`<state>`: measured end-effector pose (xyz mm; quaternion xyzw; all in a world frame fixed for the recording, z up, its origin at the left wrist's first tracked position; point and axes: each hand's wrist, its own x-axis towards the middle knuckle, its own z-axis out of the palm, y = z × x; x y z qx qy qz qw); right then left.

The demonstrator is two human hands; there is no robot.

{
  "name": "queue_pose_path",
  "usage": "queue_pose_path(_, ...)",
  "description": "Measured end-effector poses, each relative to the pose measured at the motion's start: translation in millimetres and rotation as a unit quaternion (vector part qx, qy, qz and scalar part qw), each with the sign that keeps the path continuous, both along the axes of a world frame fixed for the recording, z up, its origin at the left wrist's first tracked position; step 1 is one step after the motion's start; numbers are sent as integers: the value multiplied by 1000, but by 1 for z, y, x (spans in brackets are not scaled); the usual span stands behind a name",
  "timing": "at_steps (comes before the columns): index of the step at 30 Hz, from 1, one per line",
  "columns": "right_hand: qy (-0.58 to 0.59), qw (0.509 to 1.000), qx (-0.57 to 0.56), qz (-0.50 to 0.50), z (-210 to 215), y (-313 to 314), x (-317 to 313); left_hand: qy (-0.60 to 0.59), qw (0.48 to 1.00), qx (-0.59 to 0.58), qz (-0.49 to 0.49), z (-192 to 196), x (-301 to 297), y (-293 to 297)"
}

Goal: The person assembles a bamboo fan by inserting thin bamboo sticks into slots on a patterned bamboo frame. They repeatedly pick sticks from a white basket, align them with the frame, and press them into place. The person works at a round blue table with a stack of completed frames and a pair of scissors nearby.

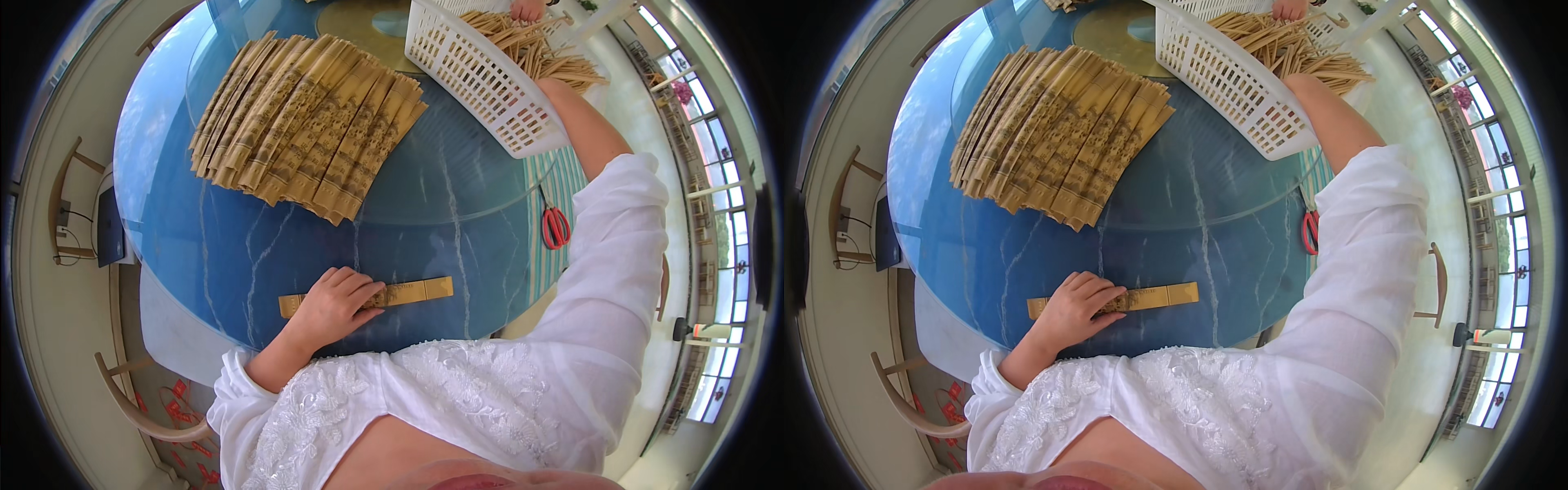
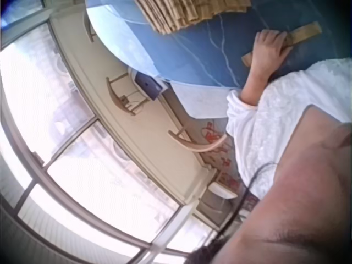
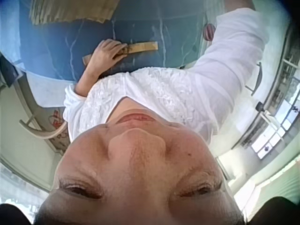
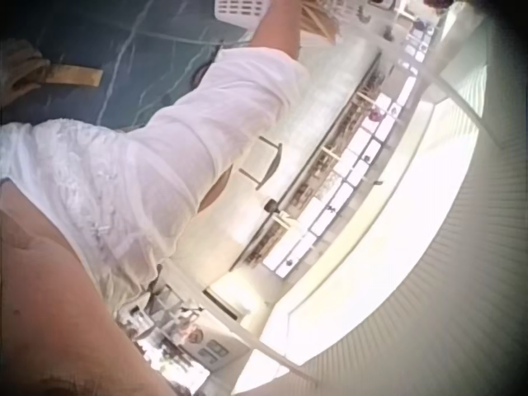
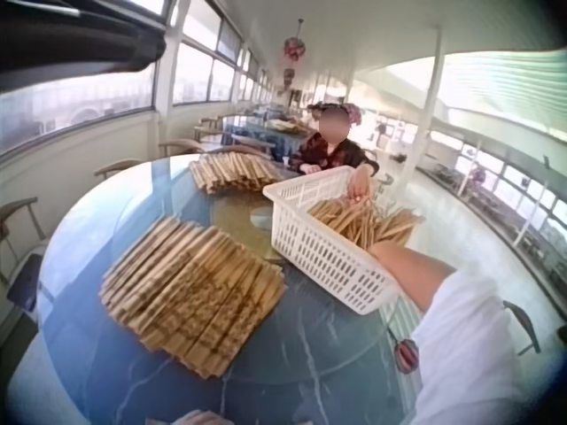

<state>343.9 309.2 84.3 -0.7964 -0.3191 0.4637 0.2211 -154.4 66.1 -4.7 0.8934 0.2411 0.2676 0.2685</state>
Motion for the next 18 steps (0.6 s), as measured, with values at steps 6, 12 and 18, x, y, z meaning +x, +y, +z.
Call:
queue_pose_path(6,-18,1000,7,6,6,-1,-1,-15,1000,13,0,-1,-3,3)
queue_pose_path(12,-179,976,40,116,11,5,-12,-16,1000,13,1,-1,-3,3)
queue_pose_path(18,-523,805,24,279,21,11,-5,-19,1000,15,-7,-1,-1,2)
